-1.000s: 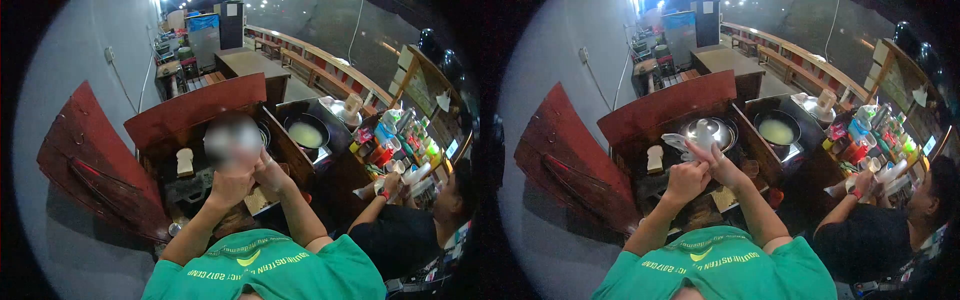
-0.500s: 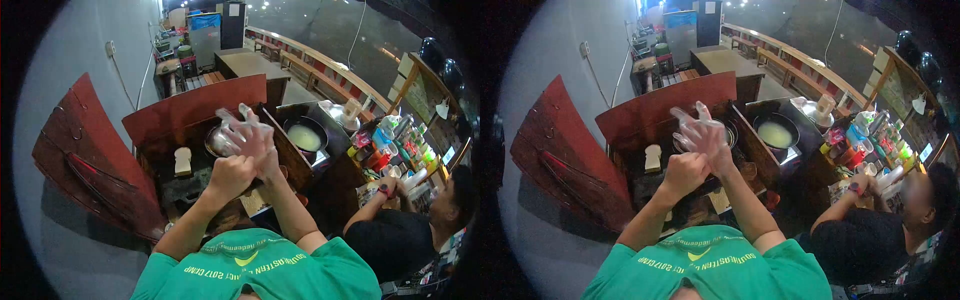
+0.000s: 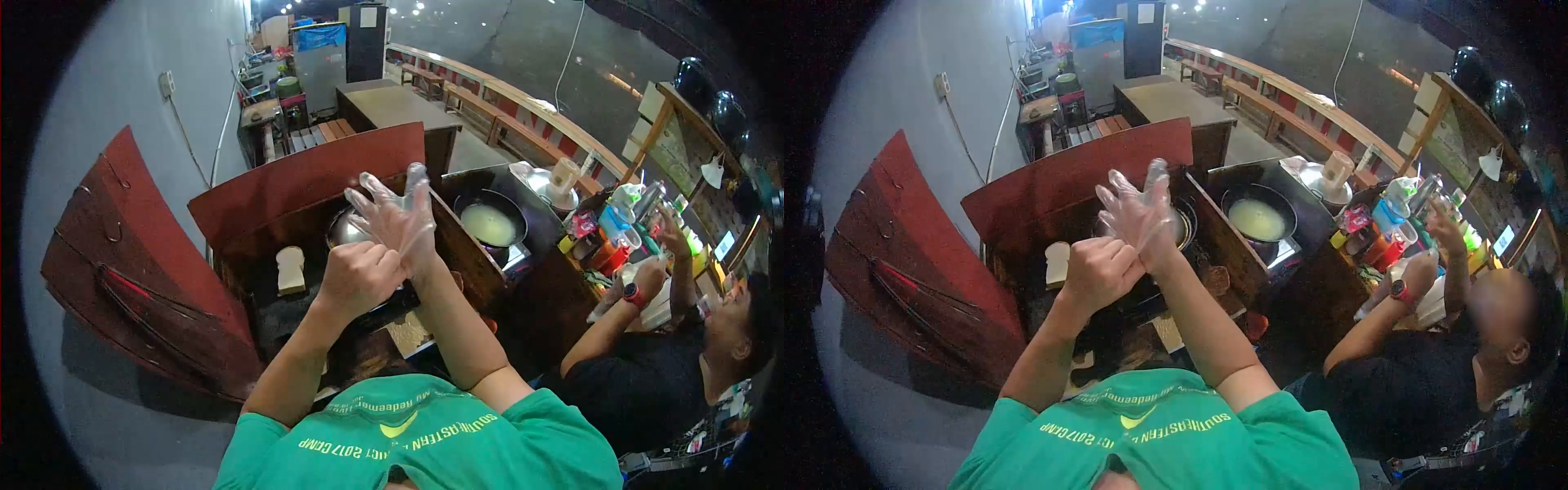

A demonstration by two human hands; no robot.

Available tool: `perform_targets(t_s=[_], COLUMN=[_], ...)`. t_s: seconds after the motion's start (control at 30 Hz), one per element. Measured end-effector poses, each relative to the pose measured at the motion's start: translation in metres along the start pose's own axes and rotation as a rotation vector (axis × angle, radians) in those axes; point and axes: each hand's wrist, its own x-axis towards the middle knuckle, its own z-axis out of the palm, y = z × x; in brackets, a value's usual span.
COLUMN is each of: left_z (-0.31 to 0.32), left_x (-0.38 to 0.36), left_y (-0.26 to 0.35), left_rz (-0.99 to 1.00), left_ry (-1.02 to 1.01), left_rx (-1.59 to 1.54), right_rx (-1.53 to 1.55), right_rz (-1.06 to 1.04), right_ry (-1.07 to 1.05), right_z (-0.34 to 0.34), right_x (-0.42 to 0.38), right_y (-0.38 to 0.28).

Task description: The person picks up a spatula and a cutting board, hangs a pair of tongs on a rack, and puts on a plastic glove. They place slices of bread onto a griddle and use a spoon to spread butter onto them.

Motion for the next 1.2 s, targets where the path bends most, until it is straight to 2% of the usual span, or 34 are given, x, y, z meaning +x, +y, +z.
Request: perform_targets(t_s=[0.03, 0.1, 0.13, 0.2, 0.23, 0.27, 0.33, 0.37, 0.47, 0.5, 0.53, 0.6, 0.67, 0.73, 0.77, 0.83, 0.87, 0.93, 0.97, 1.0, 1.07, 1.1, 1.13, 1.2], left_z=[0.001, 0.002, 0.003, -0.003, -0.005, -0.004, -0.002, -0.002, -0.003, -0.008, -0.008, -0.008, -0.002, 0.006, 0.005, 0.006, 0.008, 0.02, 0.018, 0.015, 0.013, 0.012, 0.012, 0.013], left_x=[-0.002, -0.005, -0.006, 0.0, 0.003, 0.005, 0.007, 0.006, 0.006, 0.011, 0.011, 0.006, -0.008, -0.02, -0.022, -0.029, -0.033, -0.04, -0.044, -0.046, -0.044, -0.039, -0.034, -0.028], left_y=[-0.001, -0.002, -0.001, 0.002, 0.003, 0.003, 0.002, 0.001, -0.005, 0.0, 0.005, 0.016, 0.009, -0.003, -0.005, 0.002, 0.007, 0.02, 0.027, 0.031, 0.031, 0.031, 0.031, 0.026], left_rz=[0.015, 0.014, 0.013, -0.039, -0.091, -0.085, -0.174, -0.169, 0.0, 0.154, 0.156, 0.345, 0.323, 0.107, -0.016, -0.075, -0.137, -0.082, -0.051, -0.02, 0.01, -0.012, -0.033, -0.069], left_ry=[0.018, 0.026, 0.032, 0.071, 0.111, 0.109, 0.282, 0.277, 0.3, 0.289, 0.288, 0.213, 0.224, 0.345, 0.343, 0.292, 0.242, 0.272, 0.22, 0.168, 0.157, 0.237, 0.318, 0.336], left_rx=[-0.024, -0.006, 0.016, 0.011, 0.012, 0.007, -0.038, -0.044, 0.038, 0.029, 0.03, -0.035, -0.029, 0.017, 0.054, 0.044, 0.035, -0.057, -0.069, -0.081, -0.08, -0.107, -0.134, -0.104], right_rx=[0.001, -0.704, -0.705, -0.759, -0.823, -0.823, -0.834, -0.833, -0.607, -0.875, -0.874, -0.85, -0.797, -0.436, -0.434, -0.284, -0.282, -0.137, -0.155, -0.153, -0.417, -0.575, -0.576, -1.097], right_rz=[-0.002, -0.107, -0.11, -0.323, -0.498, -0.506, -0.633, -0.641, -0.443, -0.27, -0.271, -0.356, -0.448, -0.459, -0.46, -0.489, -0.487, -0.584, -0.574, -0.571, -0.777, -0.817, -0.819, -0.953], right_ry=[0.004, 0.231, 0.235, 0.304, 0.276, 0.278, 0.267, 0.272, 0.323, 0.575, 0.573, 0.527, 0.431, 0.425, 0.424, 0.163, 0.161, -0.004, -0.167, -0.167, 0.156, 0.17, 0.171, 0.211], right_z=[0.014, 0.041, 0.043, 0.043, 0.028, 0.014, -0.005, -0.011, -0.016, 0.065, 0.052, 0.025, 0.022, 0.055, 0.054, 0.051, 0.05, 0.058, 0.056, 0.058, 0.063, 0.059, 0.055, 0.05], right_x=[0.0, 0.001, 0.001, 0.005, 0.017, 0.024, 0.029, 0.027, 0.015, -0.002, -0.003, -0.003, -0.003, -0.008, -0.01, -0.014, -0.013, -0.009, -0.009, -0.009, -0.008, -0.007, -0.005, 0.003], right_y=[0.004, 0.007, 0.009, 0.017, 0.017, 0.015, 0.014, 0.013, 0.02, 0.027, 0.023, 0.016, 0.013, 0.02, 0.018, 0.013, 0.012, 0.012, 0.008, 0.01, 0.012, 0.009, 0.009, 0.015])
